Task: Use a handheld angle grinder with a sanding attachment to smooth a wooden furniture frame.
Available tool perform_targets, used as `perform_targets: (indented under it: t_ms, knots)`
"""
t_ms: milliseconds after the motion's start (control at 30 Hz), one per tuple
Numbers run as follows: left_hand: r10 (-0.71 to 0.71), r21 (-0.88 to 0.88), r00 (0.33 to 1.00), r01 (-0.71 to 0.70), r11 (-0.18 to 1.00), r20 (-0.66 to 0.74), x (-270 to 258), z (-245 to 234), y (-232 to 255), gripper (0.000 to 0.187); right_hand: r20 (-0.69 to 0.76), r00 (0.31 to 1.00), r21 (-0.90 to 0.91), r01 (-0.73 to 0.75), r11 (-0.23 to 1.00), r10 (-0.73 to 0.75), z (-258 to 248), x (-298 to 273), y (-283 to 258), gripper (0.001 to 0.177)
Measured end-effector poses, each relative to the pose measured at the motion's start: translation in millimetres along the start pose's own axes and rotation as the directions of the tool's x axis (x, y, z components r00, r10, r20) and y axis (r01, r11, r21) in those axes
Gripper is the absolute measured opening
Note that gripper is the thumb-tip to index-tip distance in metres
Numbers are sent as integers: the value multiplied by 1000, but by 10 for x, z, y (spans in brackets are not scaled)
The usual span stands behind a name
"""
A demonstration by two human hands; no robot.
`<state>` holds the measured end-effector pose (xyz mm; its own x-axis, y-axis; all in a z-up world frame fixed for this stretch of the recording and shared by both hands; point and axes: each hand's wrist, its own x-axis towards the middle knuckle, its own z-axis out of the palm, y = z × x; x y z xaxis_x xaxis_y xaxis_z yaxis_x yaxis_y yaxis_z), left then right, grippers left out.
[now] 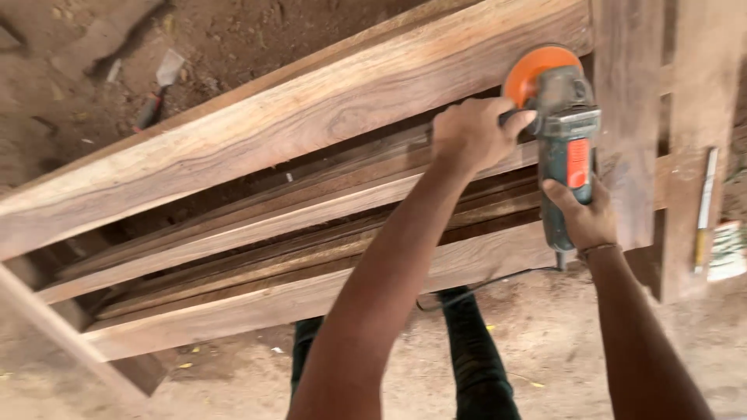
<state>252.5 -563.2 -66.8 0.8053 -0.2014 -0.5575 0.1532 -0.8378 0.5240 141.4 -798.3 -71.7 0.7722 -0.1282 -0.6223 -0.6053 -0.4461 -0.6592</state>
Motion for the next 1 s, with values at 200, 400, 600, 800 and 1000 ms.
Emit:
perform_targets:
  t_ms: [200, 400, 600, 800, 1000]
  knots:
    - [-1, 20, 918, 10, 1000, -397, -1202, -568, -1218, 48, 229, 970, 0, -81, 997, 78, 1388, -469, -720, 77]
    - [-113, 7, 839, 138, 990, -532, -2273, -989, -2422, 30, 484, 856, -262, -54, 964, 179, 2648, -925, -1237, 97]
    - [-392, -182, 819, 347, 920, -420, -2946, -1195, -3213, 36, 600, 776, -255, -46, 966, 195, 3473, -1308, -1499, 97]
    - [-425, -278, 778, 328, 903, -463, -3168, -1044, -3566, 38, 577, 817, -246, 186, 951, -10, 3570, -1300, -1583, 89]
    - [-304, -129, 863, 275, 953, -404, -1935, -1259, -2610, 35, 516, 845, -334, 50, 941, 138, 2523, -647, -1726, 83]
